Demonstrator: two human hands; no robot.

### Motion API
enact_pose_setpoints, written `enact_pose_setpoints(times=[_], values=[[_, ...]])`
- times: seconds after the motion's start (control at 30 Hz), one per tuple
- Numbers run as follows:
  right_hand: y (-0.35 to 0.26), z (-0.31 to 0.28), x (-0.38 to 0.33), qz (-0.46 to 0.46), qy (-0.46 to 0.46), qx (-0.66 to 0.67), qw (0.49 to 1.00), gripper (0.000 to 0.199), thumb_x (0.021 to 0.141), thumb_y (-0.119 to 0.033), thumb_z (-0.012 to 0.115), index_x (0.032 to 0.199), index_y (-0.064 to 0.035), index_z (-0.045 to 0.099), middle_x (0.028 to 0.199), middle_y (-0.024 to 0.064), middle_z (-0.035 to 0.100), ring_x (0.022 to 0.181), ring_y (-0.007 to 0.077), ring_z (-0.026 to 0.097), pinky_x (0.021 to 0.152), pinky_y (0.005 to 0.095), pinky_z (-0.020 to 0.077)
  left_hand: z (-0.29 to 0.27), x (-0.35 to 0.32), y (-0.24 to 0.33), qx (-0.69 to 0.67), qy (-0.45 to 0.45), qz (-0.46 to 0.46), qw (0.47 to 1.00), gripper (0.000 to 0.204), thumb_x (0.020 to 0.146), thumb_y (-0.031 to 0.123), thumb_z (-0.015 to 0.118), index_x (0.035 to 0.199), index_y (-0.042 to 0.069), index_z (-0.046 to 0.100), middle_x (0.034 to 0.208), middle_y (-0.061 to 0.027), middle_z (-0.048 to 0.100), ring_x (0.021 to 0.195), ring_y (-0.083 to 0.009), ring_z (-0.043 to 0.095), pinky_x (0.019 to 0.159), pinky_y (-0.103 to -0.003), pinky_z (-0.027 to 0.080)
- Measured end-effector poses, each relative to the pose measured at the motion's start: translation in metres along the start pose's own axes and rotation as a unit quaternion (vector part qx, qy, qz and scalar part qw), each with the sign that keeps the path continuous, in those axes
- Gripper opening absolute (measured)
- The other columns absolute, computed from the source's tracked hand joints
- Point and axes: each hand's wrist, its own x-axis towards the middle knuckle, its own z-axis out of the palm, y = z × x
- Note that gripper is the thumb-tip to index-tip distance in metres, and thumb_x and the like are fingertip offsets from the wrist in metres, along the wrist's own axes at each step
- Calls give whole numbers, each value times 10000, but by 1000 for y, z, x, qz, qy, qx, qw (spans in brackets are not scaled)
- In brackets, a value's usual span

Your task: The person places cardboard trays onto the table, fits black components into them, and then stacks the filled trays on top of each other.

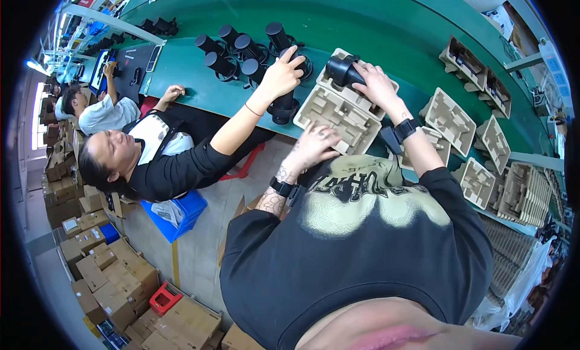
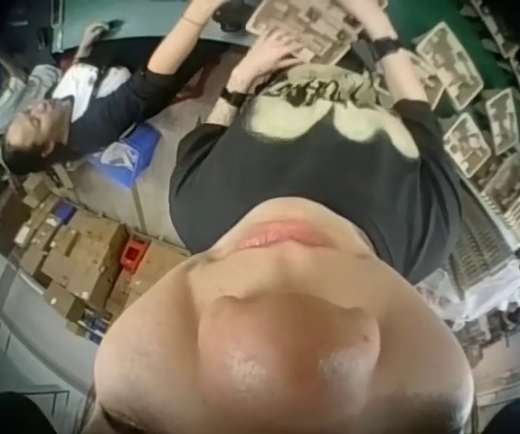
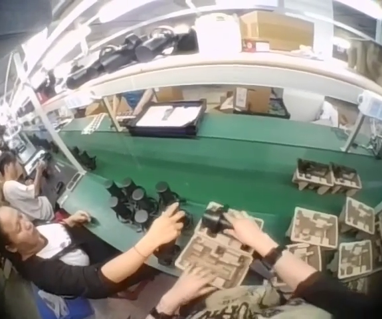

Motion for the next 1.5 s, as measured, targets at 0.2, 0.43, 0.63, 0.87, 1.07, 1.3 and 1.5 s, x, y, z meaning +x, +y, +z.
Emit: enact_pose_setpoints(times=[0.2, 0.43, 0.63, 0.87, 1.07, 1.3, 1.5], values=[[6, 51, -1, -29, 53, -76, 995, 484, 824, -222, 623, 1278, -95, 517, 1290, 140, 498, 1205, 359, 452, 997, 403, 401, 24, 11, 2, 132, -26, 40, 990, 569, 808, 323, 646, 1321, 139, 483, 1330, -22, 473, 1226, -252, 412, 987, -480, 330], [-17, 19, -37, -26, 14, -26, 999, 440, 859, -213, 592, 1279, -97, 531, 1363, 136, 463, 1244, 323, 449, 1027, 373, 376, -19, 42, 11, -99, 150, 63, 982, 315, 853, 182, 599, 1149, 77, 611, 1143, -84, 607, 1049, -279, 555, 912, -398, 422], [-12, -26, -90, 86, 57, 288, 952, 351, 899, -202, 581, 1214, -49, 574, 1198, 109, 605, 1106, 190, 571, 942, 298, 429, -65, 0, 5, -247, 261, -319, 877, 223, 859, 176, 601, 1028, 36, 639, 1019, -122, 627, 963, -234, 595, 775, -344, 493], [-14, -67, -122, 123, 53, 378, 916, 263, 913, -140, 564, 1143, -22, 613, 1077, 77, 662, 1011, 148, 602, 890, 281, 452, -24, -15, -19, -42, 289, -335, 896, 502, 796, 245, 696, 1204, 7, 526, 1157, -158, 571, 991, -278, 584, 838, -362, 474], [-33, -81, -102, 90, 44, 359, 928, 246, 911, -123, 557, 1124, -21, 625, 1045, 80, 674, 1009, 163, 608, 891, 287, 456, -32, 29, -62, -52, 414, -251, 873, 707, 737, 246, 759, 1293, -24, 417, 1186, -218, 546, 1005, -377, 557, 944, -397, 417], [-42, -78, -110, 12, 61, 359, 931, 399, 825, -118, 634, 1215, -53, 578, 1110, 92, 653, 1048, 225, 604, 939, 342, 440, -90, 8, -37, -308, 610, -193, 704, 542, 822, 263, 707, 1215, -29, 473, 1042, -102, 573, 979, -175, 567, 860, -343, 470], [-96, -75, -75, -341, 40, 101, 934, 670, 656, -217, 745, 1251, -47, 488, 1236, 124, 564, 1178, 298, 509, 1007, 396, 381, -12, -2, 38, -825, 52, -350, 440, 462, 961, 304, 466, 1333, 33, 421, 1209, -115, 574, 1054, -181, 590, 949, -327, 464]])
